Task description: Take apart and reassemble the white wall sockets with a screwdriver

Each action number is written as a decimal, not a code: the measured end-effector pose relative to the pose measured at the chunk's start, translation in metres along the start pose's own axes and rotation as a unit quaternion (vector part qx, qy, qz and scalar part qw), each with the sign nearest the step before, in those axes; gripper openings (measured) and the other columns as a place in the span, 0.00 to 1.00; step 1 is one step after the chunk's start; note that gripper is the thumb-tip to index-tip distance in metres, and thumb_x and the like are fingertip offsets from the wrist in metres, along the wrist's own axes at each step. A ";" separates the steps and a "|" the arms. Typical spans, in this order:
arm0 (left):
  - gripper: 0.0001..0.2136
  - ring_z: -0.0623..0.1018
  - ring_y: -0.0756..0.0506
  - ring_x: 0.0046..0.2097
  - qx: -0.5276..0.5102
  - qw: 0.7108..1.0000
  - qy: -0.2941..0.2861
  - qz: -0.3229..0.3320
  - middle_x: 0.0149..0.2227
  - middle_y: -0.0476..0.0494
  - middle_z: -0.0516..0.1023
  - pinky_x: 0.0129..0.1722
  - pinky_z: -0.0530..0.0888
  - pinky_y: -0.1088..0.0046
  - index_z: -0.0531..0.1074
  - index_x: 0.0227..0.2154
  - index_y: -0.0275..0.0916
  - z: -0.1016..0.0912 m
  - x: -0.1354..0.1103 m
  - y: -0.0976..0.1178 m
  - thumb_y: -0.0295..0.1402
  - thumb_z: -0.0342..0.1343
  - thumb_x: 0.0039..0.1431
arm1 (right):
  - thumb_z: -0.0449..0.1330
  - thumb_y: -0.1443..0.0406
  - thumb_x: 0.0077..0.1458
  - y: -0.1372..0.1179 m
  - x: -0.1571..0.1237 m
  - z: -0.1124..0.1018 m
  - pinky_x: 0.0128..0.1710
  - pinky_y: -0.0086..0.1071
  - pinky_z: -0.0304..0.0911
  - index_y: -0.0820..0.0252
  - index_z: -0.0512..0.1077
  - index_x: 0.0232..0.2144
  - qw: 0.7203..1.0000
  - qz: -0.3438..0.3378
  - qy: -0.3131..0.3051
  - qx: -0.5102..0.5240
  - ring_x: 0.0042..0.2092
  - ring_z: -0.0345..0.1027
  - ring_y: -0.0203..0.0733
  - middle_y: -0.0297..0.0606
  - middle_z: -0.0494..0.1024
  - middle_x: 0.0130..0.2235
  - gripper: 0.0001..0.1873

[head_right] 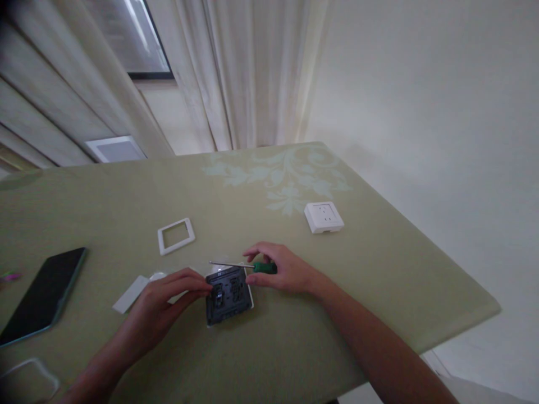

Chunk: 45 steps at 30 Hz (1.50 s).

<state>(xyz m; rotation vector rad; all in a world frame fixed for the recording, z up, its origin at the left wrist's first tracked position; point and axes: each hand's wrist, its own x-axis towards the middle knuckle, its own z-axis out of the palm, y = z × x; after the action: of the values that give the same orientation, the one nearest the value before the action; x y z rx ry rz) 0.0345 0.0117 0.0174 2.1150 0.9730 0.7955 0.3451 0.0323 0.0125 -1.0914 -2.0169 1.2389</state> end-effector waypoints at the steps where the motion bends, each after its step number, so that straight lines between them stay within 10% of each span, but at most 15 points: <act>1: 0.09 0.84 0.47 0.39 0.010 1.000 0.000 0.002 0.39 0.45 0.85 0.38 0.79 0.75 0.83 0.40 0.45 0.000 -0.001 0.001 0.30 0.57 0.72 | 0.70 0.49 0.59 0.000 0.000 0.000 0.41 0.33 0.64 0.58 0.75 0.56 1.000 -0.001 -0.002 -0.001 0.39 0.69 0.38 0.40 0.81 0.51 0.29; 39: 0.05 0.80 0.46 0.35 0.030 0.998 0.009 -0.062 0.35 0.48 0.81 0.35 0.75 0.73 0.79 0.35 0.44 0.014 -0.003 0.005 0.34 0.60 0.69 | 0.71 0.49 0.58 -0.001 -0.001 0.001 0.44 0.36 0.67 0.57 0.75 0.57 1.000 -0.004 -0.009 -0.010 0.43 0.73 0.42 0.42 0.81 0.52 0.31; 45: 0.06 0.80 0.44 0.39 0.024 0.997 -0.008 -0.074 0.37 0.47 0.80 0.38 0.75 0.71 0.79 0.37 0.45 0.017 -0.007 0.002 0.35 0.59 0.70 | 0.79 0.50 0.45 -0.006 -0.001 0.005 0.58 0.44 0.67 0.56 0.73 0.60 0.996 -0.054 -0.038 -0.060 0.57 0.73 0.52 0.47 0.77 0.57 0.43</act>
<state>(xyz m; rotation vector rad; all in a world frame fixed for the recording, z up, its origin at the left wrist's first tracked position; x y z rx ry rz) 0.0445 -0.0004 0.0074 2.0583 1.1358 0.6856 0.3399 0.0279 0.0158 -0.9898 -2.2018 1.1311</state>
